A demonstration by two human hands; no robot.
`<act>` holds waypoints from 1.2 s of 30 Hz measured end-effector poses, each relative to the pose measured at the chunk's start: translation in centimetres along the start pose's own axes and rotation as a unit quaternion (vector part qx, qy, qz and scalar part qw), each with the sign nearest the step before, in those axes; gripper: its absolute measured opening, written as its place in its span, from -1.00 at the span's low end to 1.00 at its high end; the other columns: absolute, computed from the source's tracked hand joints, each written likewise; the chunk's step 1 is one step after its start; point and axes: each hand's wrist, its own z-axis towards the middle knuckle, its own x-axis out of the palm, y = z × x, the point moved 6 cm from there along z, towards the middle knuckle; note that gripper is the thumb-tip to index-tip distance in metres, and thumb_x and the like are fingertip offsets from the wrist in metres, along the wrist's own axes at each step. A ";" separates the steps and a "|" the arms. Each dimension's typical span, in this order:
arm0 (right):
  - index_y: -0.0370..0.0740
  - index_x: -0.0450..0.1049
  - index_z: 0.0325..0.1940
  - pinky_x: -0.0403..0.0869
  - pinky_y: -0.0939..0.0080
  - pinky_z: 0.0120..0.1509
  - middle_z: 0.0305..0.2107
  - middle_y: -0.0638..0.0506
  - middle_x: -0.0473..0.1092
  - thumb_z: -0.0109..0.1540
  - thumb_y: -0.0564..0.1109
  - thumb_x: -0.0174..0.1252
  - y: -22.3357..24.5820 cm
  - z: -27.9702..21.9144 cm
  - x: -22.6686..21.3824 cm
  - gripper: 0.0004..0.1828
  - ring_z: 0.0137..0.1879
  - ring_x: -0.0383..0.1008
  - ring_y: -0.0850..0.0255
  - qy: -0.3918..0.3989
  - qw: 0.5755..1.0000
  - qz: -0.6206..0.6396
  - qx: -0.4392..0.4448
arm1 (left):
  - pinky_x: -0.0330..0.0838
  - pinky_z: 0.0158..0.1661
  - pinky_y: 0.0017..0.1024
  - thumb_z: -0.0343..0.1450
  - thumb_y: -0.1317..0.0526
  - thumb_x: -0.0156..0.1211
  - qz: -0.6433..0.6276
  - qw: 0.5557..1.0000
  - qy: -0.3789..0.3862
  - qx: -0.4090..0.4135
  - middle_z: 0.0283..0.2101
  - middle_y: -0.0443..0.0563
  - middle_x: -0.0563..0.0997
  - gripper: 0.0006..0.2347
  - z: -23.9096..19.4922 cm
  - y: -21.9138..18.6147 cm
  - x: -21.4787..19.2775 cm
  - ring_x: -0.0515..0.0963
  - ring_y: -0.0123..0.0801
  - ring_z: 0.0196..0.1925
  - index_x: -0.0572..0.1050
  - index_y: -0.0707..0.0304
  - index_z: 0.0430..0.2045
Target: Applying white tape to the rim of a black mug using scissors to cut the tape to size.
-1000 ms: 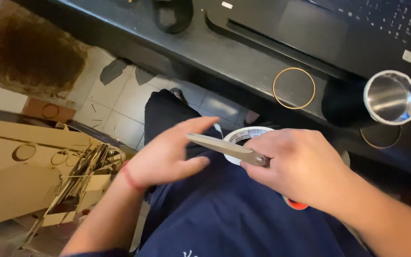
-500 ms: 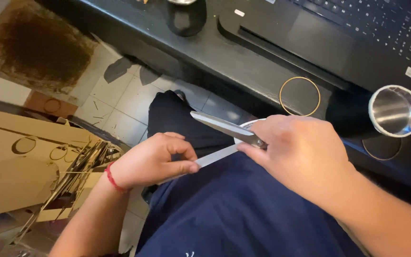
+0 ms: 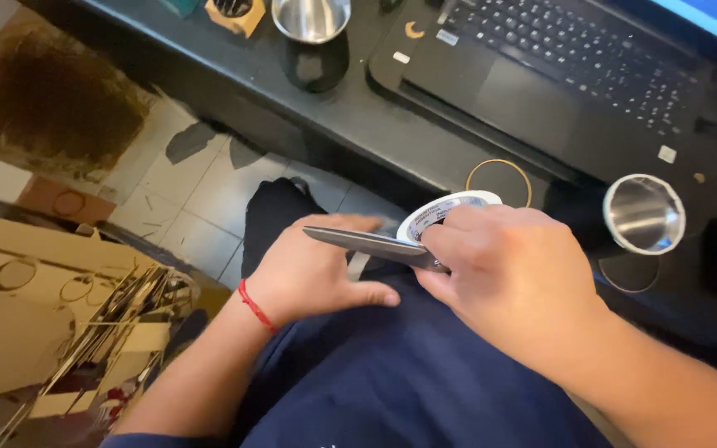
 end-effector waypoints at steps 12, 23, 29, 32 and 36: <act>-0.03 0.34 -0.55 0.31 -0.05 -0.51 -0.64 0.15 0.31 0.05 0.08 0.30 -1.7 -0.3 -1.4 -0.71 -0.53 0.34 -0.01 0.027 0.998 -0.062 0.001 | 0.44 0.05 -0.34 0.11 0.09 0.54 -0.189 0.968 -0.106 0.129 -0.06 -0.01 0.64 -0.39 2.7 -5.0 -1.3 0.63 -0.28 0.00 0.42 0.21 0.03; 0.10 0.37 -0.54 0.25 0.14 -0.48 -0.59 0.20 0.31 0.13 0.06 0.20 -1.4 -0.9 -3.7 -0.80 -0.49 0.37 0.18 -0.109 0.971 -0.201 -0.069 | 0.36 -0.39 -0.56 0.22 0.15 0.39 -0.240 0.959 -0.145 -0.028 -0.52 -0.21 0.58 -0.79 2.7 -6.0 -2.0 0.46 -0.59 -0.48 0.55 0.09 -0.35; 0.09 0.41 -0.54 0.29 0.07 -0.47 -0.57 0.13 0.33 0.08 -0.12 0.10 -1.1 -1.5 -4.5 -0.88 -0.49 0.39 0.09 -0.131 0.973 -0.174 -0.078 | 0.39 -0.35 -0.59 0.23 0.31 0.25 -0.229 0.968 -0.085 -0.056 -0.47 -0.24 0.67 -0.93 3.5 -6.7 -2.1 0.55 -0.63 -0.42 0.61 0.10 -0.50; 0.08 0.44 -0.59 0.30 0.01 -0.55 -0.61 0.11 0.36 0.01 -0.12 0.14 -1.4 -1.6 -4.3 -0.91 -0.53 0.42 0.07 -0.125 0.980 -0.145 -0.057 | 0.44 -0.29 -0.47 0.26 0.18 0.18 -0.133 0.990 -0.044 -0.031 -0.33 -0.17 0.73 -0.83 3.5 -7.6 -2.2 0.66 -0.45 -0.31 0.61 0.04 -0.34; 0.02 0.47 -0.61 0.20 -0.06 -0.47 -0.56 0.09 0.36 0.00 -0.16 0.17 -2.3 -2.8 -3.6 -0.90 -0.43 0.41 0.05 -0.159 0.984 -0.039 -0.067 | 0.45 -0.04 -0.25 0.25 0.04 0.15 0.059 0.968 0.067 -0.234 -0.13 -0.15 0.72 -0.70 3.4 -7.6 -0.9 0.62 -0.08 -0.01 0.58 -0.31 -0.13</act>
